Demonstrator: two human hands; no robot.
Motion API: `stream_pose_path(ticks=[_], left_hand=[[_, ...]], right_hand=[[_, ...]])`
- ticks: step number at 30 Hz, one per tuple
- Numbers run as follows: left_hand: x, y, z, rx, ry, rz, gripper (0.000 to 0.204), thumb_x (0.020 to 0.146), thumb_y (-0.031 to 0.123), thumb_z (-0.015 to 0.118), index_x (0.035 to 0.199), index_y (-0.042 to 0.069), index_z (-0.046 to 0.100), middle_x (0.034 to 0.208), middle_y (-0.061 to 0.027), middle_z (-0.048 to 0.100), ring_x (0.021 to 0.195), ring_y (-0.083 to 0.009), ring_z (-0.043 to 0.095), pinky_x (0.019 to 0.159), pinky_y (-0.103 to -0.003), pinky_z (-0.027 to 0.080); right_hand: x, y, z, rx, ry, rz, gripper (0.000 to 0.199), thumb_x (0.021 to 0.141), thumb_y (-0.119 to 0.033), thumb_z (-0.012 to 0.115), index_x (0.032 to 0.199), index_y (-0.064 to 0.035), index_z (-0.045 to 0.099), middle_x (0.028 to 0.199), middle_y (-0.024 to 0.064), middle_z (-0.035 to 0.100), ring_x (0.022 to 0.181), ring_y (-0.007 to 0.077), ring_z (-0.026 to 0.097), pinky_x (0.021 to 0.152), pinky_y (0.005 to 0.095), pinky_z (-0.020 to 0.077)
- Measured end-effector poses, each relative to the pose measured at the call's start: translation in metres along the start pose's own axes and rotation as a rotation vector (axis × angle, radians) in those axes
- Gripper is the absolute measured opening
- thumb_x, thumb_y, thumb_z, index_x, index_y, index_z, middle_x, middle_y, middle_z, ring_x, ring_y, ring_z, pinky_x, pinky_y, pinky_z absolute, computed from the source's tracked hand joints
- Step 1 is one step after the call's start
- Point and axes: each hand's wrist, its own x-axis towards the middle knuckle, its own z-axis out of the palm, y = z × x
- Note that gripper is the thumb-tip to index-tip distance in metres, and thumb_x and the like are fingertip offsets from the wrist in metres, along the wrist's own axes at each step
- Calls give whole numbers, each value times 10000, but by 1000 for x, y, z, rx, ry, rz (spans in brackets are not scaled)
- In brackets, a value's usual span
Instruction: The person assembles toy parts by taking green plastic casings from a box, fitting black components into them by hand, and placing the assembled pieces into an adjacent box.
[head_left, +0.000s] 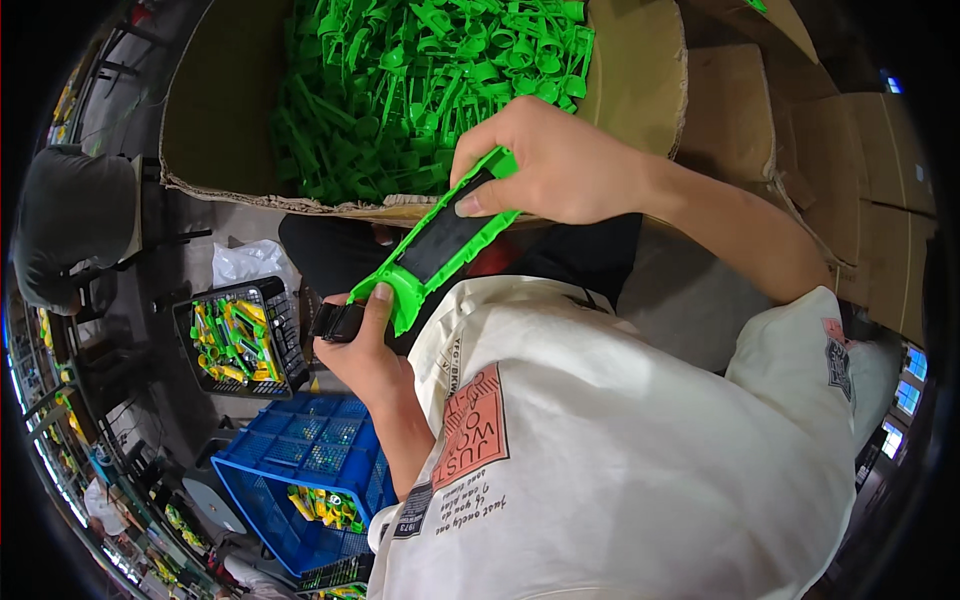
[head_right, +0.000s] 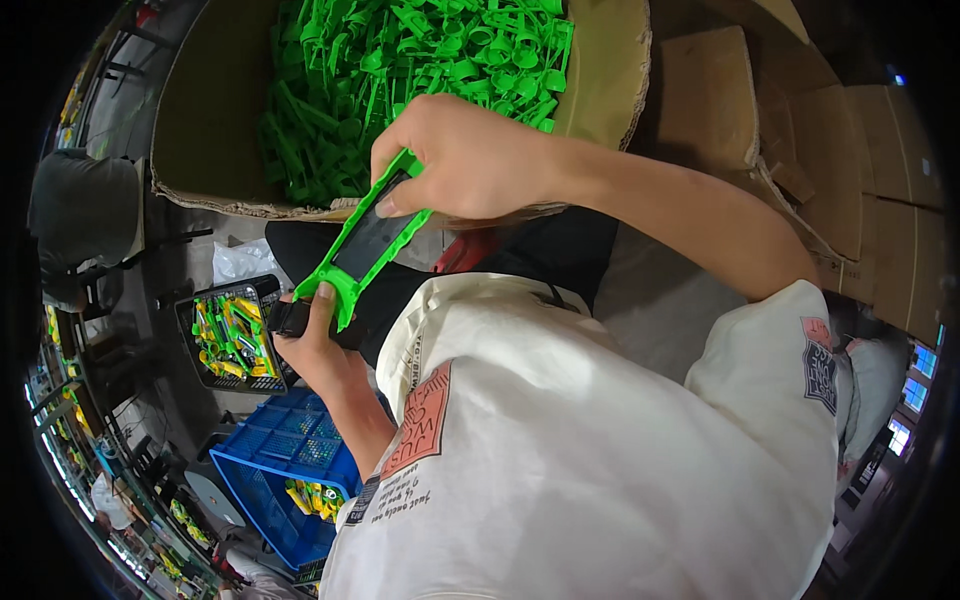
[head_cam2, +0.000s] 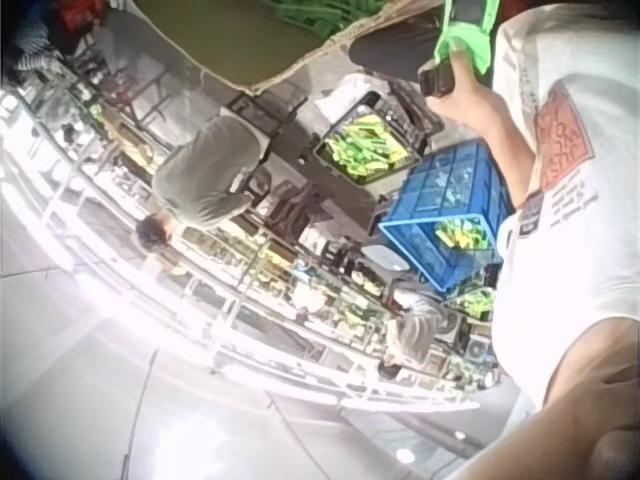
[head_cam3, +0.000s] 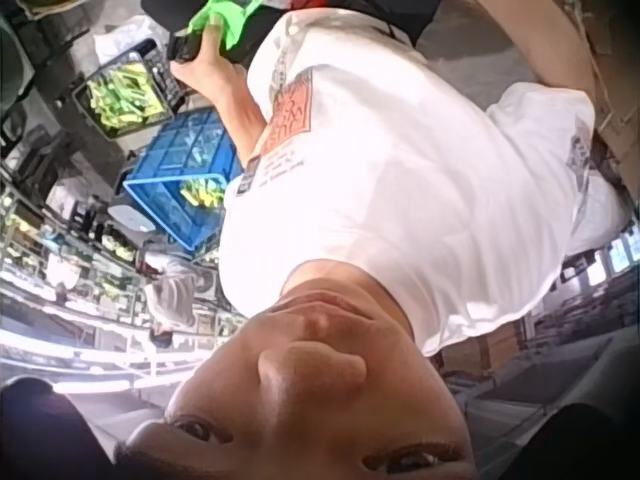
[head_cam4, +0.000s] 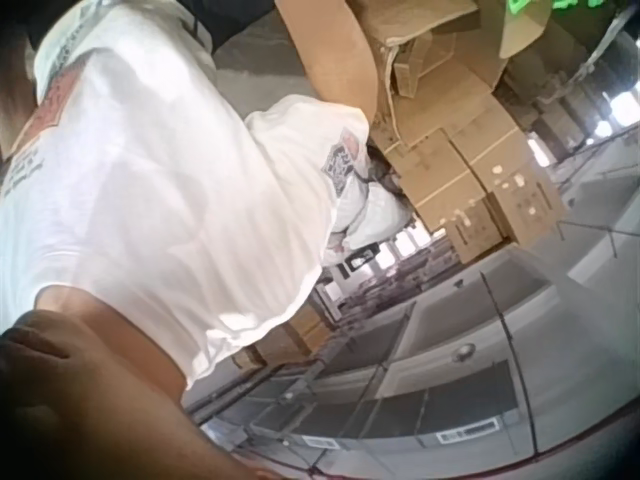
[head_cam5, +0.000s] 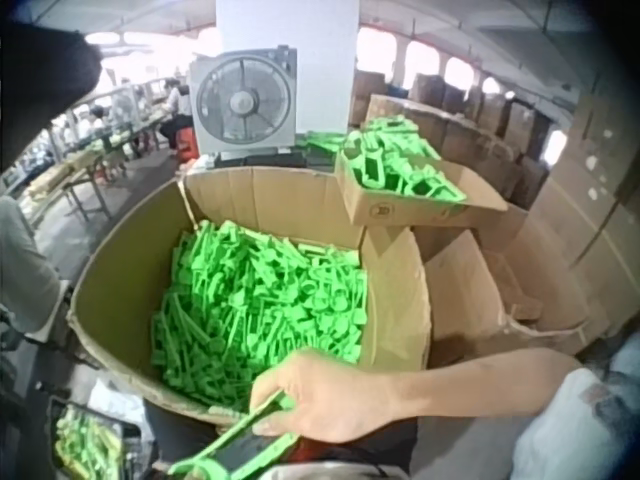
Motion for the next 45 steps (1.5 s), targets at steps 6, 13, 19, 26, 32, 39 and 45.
stream_pose_path(ticks=[6, 13, 19, 26, 32, 39, 45], left_hand=[[-6, 9, -8, -5, -75, -31, 117, 798, 61, 659, 850, 18, 564, 712, -65, 566, 555, -142, 539, 517, -266, 449], [-2, 11, -3, -110, -154, -102, 116, 853, 93, 633, 875, 24, 542, 705, -58, 533, 550, -139, 487, 512, -282, 418], [4, -2, 3, -330, -268, -357, 253, 965, 336, 531, 925, 86, 547, 696, -6, 463, 638, -113, 456, 602, -269, 406], [-4, -13, 5, -345, -263, -522, 246, 945, 301, 551, 962, 56, 567, 774, -42, 552, 716, -155, 518, 674, -297, 438], [-9, -16, 12, -349, -289, -539, 250, 929, 271, 561, 988, 28, 548, 786, -72, 548, 733, -186, 521, 694, -323, 451], [-7, -29, 7, -292, -320, -571, 224, 912, 244, 566, 990, 35, 562, 778, -58, 546, 729, -176, 526, 692, -319, 445], [-1, -31, 1, -275, -322, -555, 227, 913, 252, 563, 982, 35, 563, 766, -57, 540, 723, -175, 523, 683, -322, 449]], right_hand=[[-15, -15, -9, 59, -41, -23, 274, 861, -189, 631, 1013, 38, 649, 607, 98, 565, 457, 138, 516, 477, 288, 420], [-31, -20, -24, 640, -125, 82, 430, 944, -240, 371, 1089, 70, 630, 692, 92, 632, 448, 115, 546, 393, 222, 433], [-45, 4, -60, 755, 245, -42, 419, 955, -246, 367, 1152, 40, 601, 827, 102, 658, 501, 148, 582, 431, 264, 468], [-88, 55, -202, 805, 1156, -484, 364, 966, -218, 430, 1166, 76, 508, 1000, 199, 625, 707, 282, 658, 626, 380, 567], [-80, 118, -267, 451, 1346, 13, 422, 948, -244, 443, 1225, 70, 490, 1022, 175, 635, 626, 246, 653, 542, 338, 554], [-72, 150, -268, -387, 1544, 198, 344, 878, -273, 527, 1122, -56, 635, 953, 125, 679, 694, 266, 666, 609, 391, 528], [-40, 105, -244, -789, 1084, 322, 332, 885, -402, 548, 855, -99, 682, 838, 123, 676, 854, 347, 628, 756, 452, 487]])
